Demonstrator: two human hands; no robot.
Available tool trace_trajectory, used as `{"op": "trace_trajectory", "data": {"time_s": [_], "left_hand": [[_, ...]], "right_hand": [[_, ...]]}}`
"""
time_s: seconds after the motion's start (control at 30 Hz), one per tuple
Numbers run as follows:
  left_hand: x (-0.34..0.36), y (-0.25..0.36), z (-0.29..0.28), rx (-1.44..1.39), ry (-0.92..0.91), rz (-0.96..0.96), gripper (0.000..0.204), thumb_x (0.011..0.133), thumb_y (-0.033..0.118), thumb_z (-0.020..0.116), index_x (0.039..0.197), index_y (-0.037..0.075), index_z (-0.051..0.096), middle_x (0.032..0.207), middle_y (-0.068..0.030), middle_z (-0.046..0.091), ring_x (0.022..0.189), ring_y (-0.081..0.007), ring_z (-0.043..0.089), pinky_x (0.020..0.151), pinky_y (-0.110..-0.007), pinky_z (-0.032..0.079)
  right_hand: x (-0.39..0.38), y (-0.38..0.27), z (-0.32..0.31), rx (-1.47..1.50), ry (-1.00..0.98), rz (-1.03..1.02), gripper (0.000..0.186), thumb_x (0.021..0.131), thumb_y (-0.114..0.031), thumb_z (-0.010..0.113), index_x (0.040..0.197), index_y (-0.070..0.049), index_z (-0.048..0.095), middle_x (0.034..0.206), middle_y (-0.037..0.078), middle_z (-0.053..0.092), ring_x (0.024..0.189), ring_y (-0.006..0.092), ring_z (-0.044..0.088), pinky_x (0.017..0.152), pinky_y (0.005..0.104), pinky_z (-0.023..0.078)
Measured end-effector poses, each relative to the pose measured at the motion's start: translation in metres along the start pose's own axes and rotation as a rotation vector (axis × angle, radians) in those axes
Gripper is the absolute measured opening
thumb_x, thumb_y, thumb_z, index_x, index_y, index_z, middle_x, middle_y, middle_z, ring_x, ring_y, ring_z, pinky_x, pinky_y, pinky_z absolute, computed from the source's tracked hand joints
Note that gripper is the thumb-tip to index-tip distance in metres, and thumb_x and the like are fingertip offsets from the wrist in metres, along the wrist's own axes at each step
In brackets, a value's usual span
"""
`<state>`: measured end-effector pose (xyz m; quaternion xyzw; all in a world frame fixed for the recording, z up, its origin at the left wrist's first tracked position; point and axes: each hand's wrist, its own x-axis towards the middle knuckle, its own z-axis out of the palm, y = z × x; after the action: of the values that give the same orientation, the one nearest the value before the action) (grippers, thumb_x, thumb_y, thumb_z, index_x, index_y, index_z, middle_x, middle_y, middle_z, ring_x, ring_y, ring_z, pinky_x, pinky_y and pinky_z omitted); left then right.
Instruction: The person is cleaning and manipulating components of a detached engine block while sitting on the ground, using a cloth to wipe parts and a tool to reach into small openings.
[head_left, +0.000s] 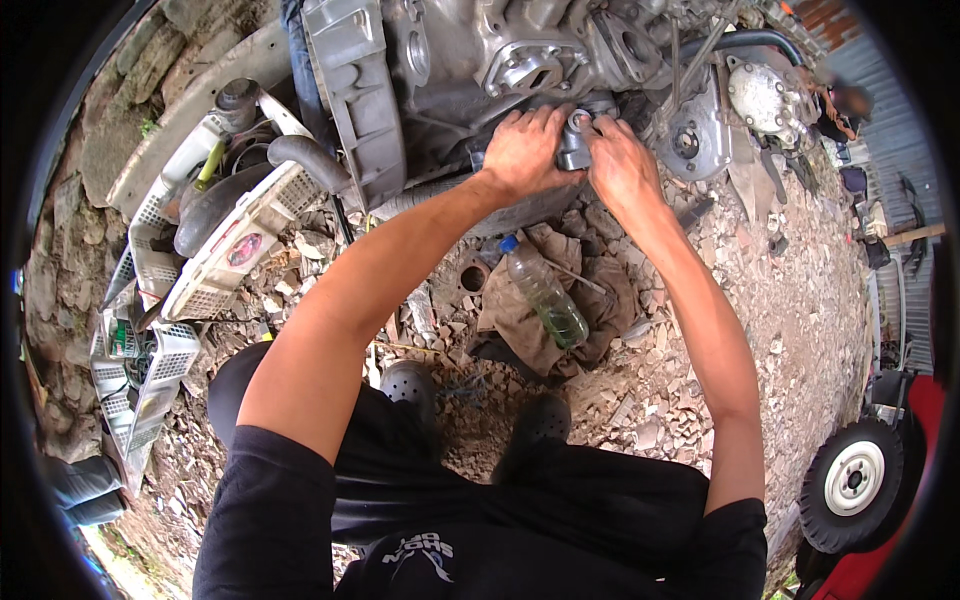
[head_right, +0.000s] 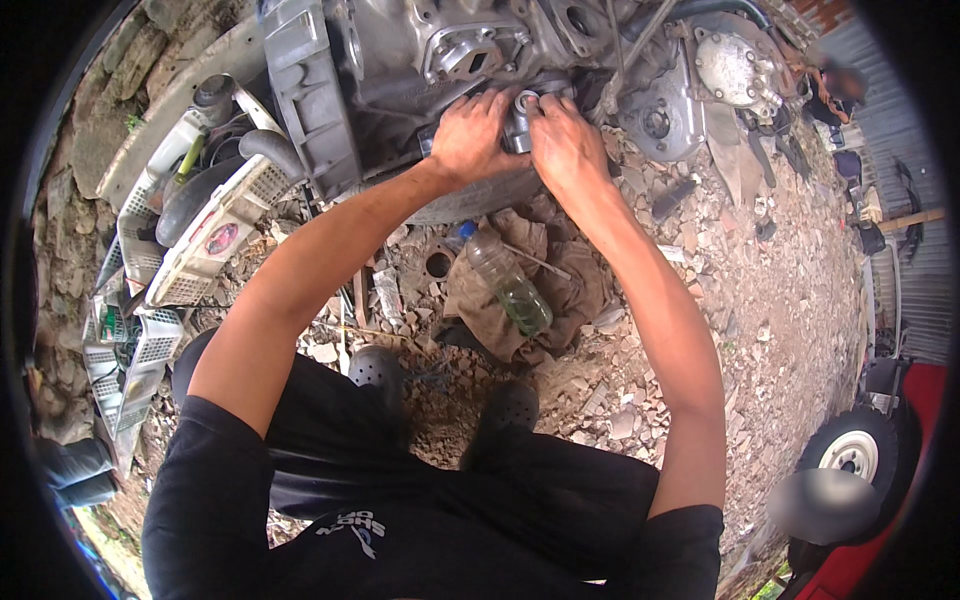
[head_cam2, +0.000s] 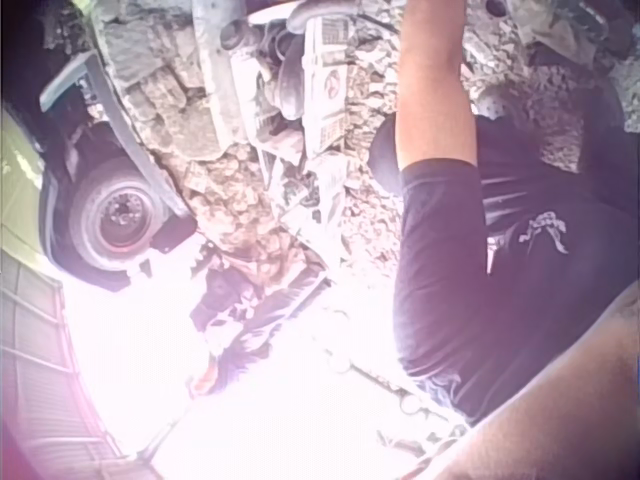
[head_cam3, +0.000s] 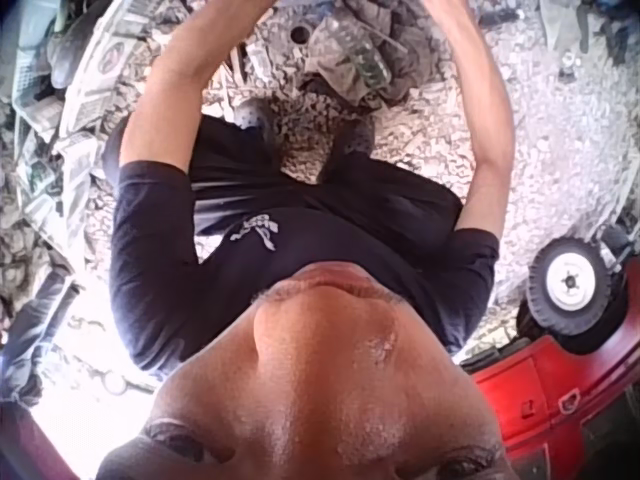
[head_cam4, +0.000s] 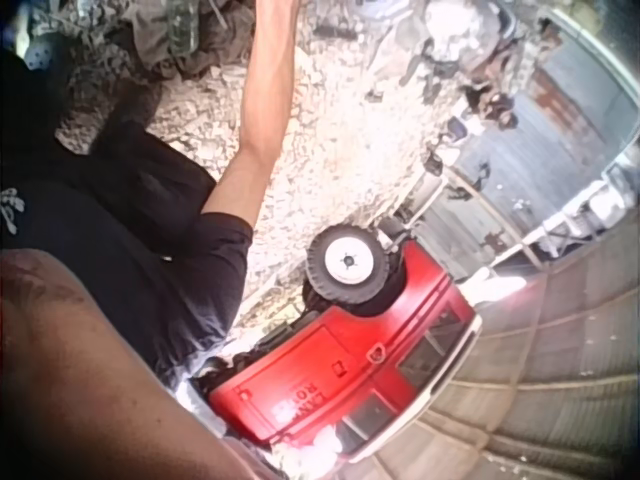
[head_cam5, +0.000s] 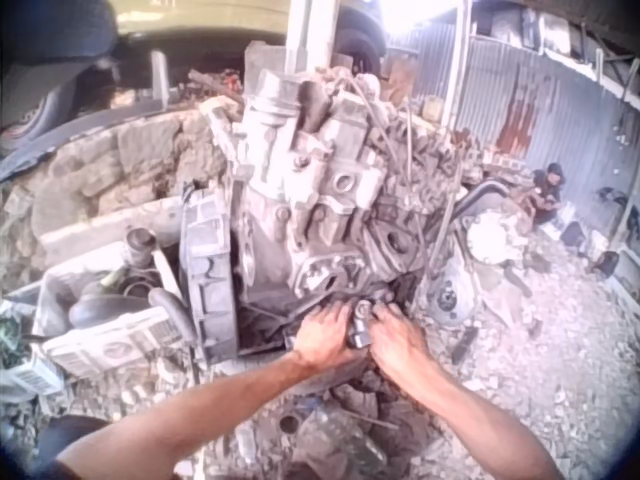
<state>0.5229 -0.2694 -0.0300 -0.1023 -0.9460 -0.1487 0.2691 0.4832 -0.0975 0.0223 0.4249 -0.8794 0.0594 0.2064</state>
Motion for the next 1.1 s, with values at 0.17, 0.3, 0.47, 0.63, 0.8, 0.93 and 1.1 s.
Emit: {"op": "trace_trajectory", "data": {"time_s": [0.17, 0.3, 0.47, 0.63, 0.8, 0.93, 1.1], "left_hand": [[0.000, -0.002, 0.000, -0.008, 0.006, 0.005, 0.096, 0.072, 0.059, 0.079, 0.141, 0.001, 0.047, 0.121, -0.0165, 0.063, 0.112, -0.0323, 0.065, 0.099, -0.043, 0.048], [0.002, -0.001, 0.000, 0.003, -0.007, 0.006, 0.097, 0.070, 0.058, 0.081, 0.141, 0.002, 0.047, 0.120, -0.0154, 0.063, 0.112, -0.0321, 0.064, 0.099, -0.043, 0.049], [0.001, 0.000, 0.002, 0.036, -0.009, 0.022, 0.100, 0.070, 0.059, 0.081, 0.144, 0.002, 0.046, 0.123, -0.0140, 0.062, 0.115, -0.0307, 0.063, 0.101, -0.046, 0.047], [0.003, 0.010, 0.002, 0.063, -0.131, -0.072, 0.113, 0.071, 0.066, 0.078, 0.153, 0.002, 0.033, 0.144, -0.0195, 0.052, 0.132, -0.0347, 0.053, 0.112, -0.049, 0.039], [-0.003, 0.005, -0.004, 0.141, -0.172, -0.048, 0.131, 0.067, 0.073, 0.078, 0.160, 0.004, 0.016, 0.150, -0.0214, 0.046, 0.137, -0.0347, 0.048, 0.116, -0.051, 0.036], [-0.003, 0.009, -0.014, 0.174, -0.292, -0.056, 0.138, 0.066, 0.074, 0.079, 0.162, 0.005, 0.008, 0.153, -0.0208, 0.042, 0.140, -0.0344, 0.046, 0.117, -0.051, 0.034], [-0.006, 0.012, -0.015, 0.168, -0.275, -0.072, 0.140, 0.065, 0.073, 0.080, 0.162, 0.004, 0.006, 0.153, -0.0216, 0.042, 0.140, -0.0351, 0.045, 0.117, -0.055, 0.033]], "right_hand": [[0.005, -0.001, -0.002, -0.035, 0.006, -0.100, 0.021, 0.087, -0.007, 0.057, 0.098, 0.002, 0.072, 0.110, 0.014, 0.066, 0.111, 0.0327, 0.062, 0.082, 0.0429, 0.060], [0.005, 0.002, 0.000, -0.039, -0.008, -0.179, 0.018, 0.081, -0.004, 0.059, 0.092, 0.004, 0.070, 0.111, 0.013, 0.066, 0.109, 0.0328, 0.062, 0.081, 0.0432, 0.060], [0.013, 0.015, 0.004, -0.012, 0.061, -0.262, 0.015, 0.083, -0.009, 0.061, 0.078, 0.001, 0.071, 0.104, 0.013, 0.067, 0.107, 0.0301, 0.063, 0.082, 0.0407, 0.060], [0.023, 0.025, 0.001, -0.030, 0.002, -0.314, 0.012, 0.083, -0.005, 0.061, 0.085, 0.002, 0.070, 0.107, 0.016, 0.070, 0.100, 0.0327, 0.068, 0.086, 0.0430, 0.059], [-0.004, 0.018, 0.014, 0.172, 0.097, -0.164, 0.029, 0.081, -0.002, 0.063, 0.109, 0.004, 0.067, 0.103, 0.019, 0.068, 0.102, 0.0371, 0.066, 0.085, 0.0447, 0.060], [-0.069, 0.019, 0.024, 0.310, 0.092, 0.052, 0.027, 0.087, -0.010, 0.063, 0.112, -0.001, 0.069, 0.114, 0.021, 0.069, 0.094, 0.0383, 0.070, 0.082, 0.0456, 0.059], [-0.112, 0.023, 0.039, 0.393, -0.085, 0.236, 0.029, 0.093, -0.023, 0.065, 0.115, -0.005, 0.070, 0.109, 0.019, 0.072, 0.099, 0.0393, 0.069, 0.090, 0.0475, 0.054]]}}
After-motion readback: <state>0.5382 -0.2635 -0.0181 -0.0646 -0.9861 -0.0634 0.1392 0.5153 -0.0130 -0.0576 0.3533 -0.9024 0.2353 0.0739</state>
